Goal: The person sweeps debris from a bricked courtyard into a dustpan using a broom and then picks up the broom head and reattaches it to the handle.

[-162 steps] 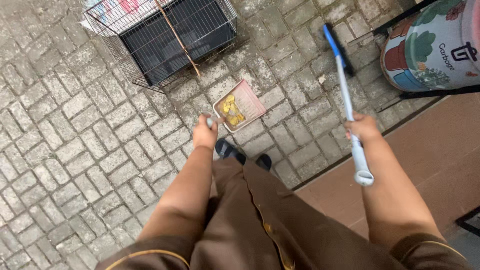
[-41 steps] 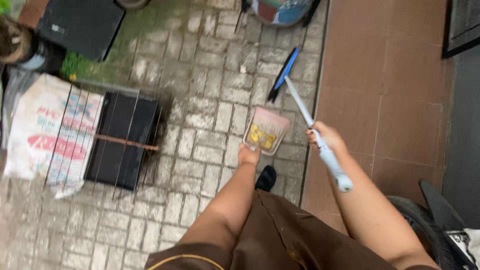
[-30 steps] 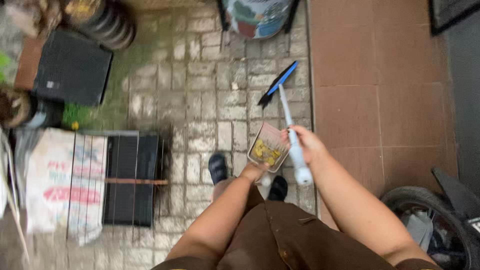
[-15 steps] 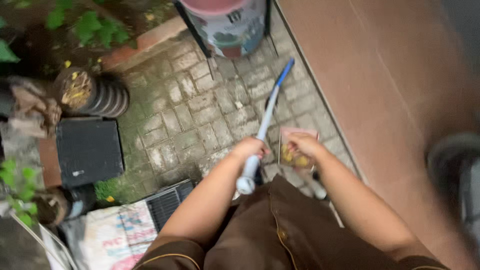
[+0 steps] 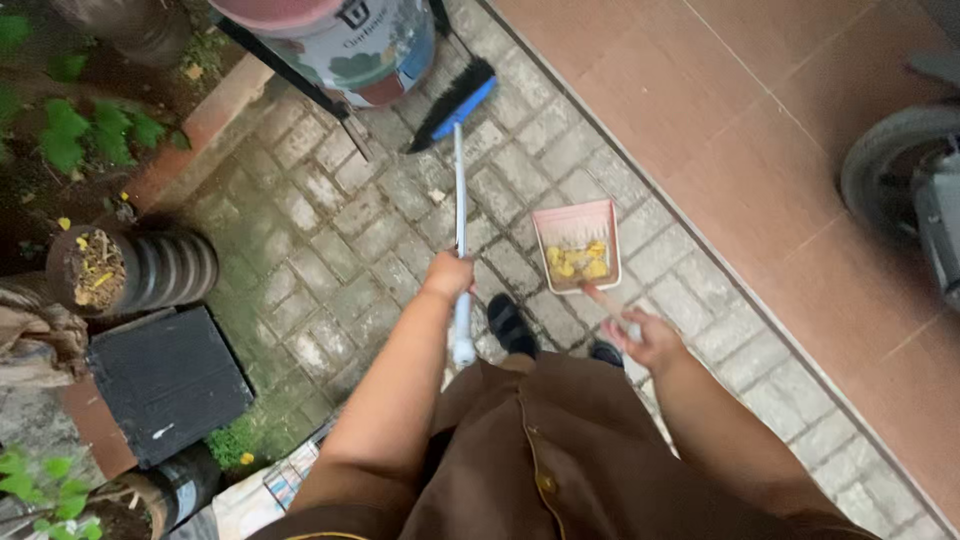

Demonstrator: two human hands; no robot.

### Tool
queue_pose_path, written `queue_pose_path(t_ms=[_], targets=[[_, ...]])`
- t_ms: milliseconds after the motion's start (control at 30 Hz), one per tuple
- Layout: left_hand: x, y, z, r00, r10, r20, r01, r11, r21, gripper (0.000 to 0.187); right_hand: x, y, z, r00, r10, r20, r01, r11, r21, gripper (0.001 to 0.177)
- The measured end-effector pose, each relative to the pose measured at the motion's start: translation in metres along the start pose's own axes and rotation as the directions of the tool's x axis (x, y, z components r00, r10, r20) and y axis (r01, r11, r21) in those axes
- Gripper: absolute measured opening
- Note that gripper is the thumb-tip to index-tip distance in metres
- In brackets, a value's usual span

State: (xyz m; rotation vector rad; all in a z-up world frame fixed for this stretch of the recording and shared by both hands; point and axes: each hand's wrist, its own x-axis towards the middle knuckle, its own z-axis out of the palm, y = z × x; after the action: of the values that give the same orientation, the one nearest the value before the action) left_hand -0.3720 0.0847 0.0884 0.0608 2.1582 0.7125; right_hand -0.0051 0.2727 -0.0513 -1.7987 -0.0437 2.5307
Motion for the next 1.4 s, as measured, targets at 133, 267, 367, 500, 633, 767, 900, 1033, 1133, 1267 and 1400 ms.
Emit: queue_pose_path(t_ms=[133, 267, 367, 500, 633, 767, 900, 1033, 1133, 1267, 1400], targets=[[-0.044, -0.042, 0.013, 0.967, -0.038, 0.253, -0.02, 0.974, 0.224, 0.036, 0.023, -0.021, 0.001, 0.956, -0.173, -0.235, 0.18, 0.984, 0.007, 0.042], [-0.172, -0.05, -0.007, 0.837, -0.158, 0.524, 0.236, 0.968, -0.084, 0.031, 0.014, -0.04, -0.015, 0.938, -0.211, -0.274, 0.198, 0.977, -0.076, 0.048], [-0.242, -0.025, -0.024, 0.797, -0.181, 0.575, 0.241, 0.97, -0.028, 0.035, -0.002, -0.051, -0.04, 0.934, -0.229, -0.274, 0.199, 0.971, -0.133, 0.051], [-0.29, -0.003, -0.007, 0.876, -0.071, 0.477, 0.128, 0.988, -0.087, 0.044, -0.038, -0.068, -0.106, 0.89, -0.272, -0.365, 0.205, 0.955, -0.212, 0.058], [-0.246, -0.005, 0.049, 0.985, 0.074, 0.157, -0.054, 0.99, -0.128, 0.042, -0.091, -0.082, -0.194, 0.911, -0.287, -0.296, 0.223, 0.947, -0.233, 0.056], [-0.163, 0.001, 0.123, 0.985, 0.142, -0.102, -0.134, 0.988, 0.081, 0.04, -0.127, -0.093, -0.277, 0.921, -0.228, -0.315, 0.187, 0.97, -0.157, 0.058], [-0.111, -0.001, 0.192, 0.992, 0.058, -0.11, -0.039, 0.986, 0.162, 0.046, -0.151, -0.103, -0.337, 0.915, -0.248, -0.318, 0.243, 0.968, -0.057, 0.064], [-0.155, -0.03, 0.256, 0.989, 0.098, 0.113, -0.143, 0.84, 0.523, 0.041, -0.165, -0.112, -0.377, 0.853, -0.265, -0.449, 0.348, 0.931, 0.112, 0.065], [-0.281, -0.061, 0.279, 0.932, -0.006, 0.361, -0.227, 0.768, 0.599, 0.086, -0.168, -0.125, -0.386, 0.907, -0.269, -0.323, 0.363, 0.889, 0.279, 0.068], [-0.406, -0.053, 0.237, 0.847, -0.111, 0.52, -0.21, 0.829, 0.519, 0.061, -0.161, -0.123, -0.391, 0.918, -0.263, -0.297, 0.364, 0.856, 0.368, 0.07], [-0.476, -0.049, 0.218, 0.81, -0.159, 0.564, 0.018, 0.969, 0.247, 0.057, -0.16, -0.117, -0.416, 0.925, -0.244, -0.292, 0.337, 0.881, 0.331, 0.071]])
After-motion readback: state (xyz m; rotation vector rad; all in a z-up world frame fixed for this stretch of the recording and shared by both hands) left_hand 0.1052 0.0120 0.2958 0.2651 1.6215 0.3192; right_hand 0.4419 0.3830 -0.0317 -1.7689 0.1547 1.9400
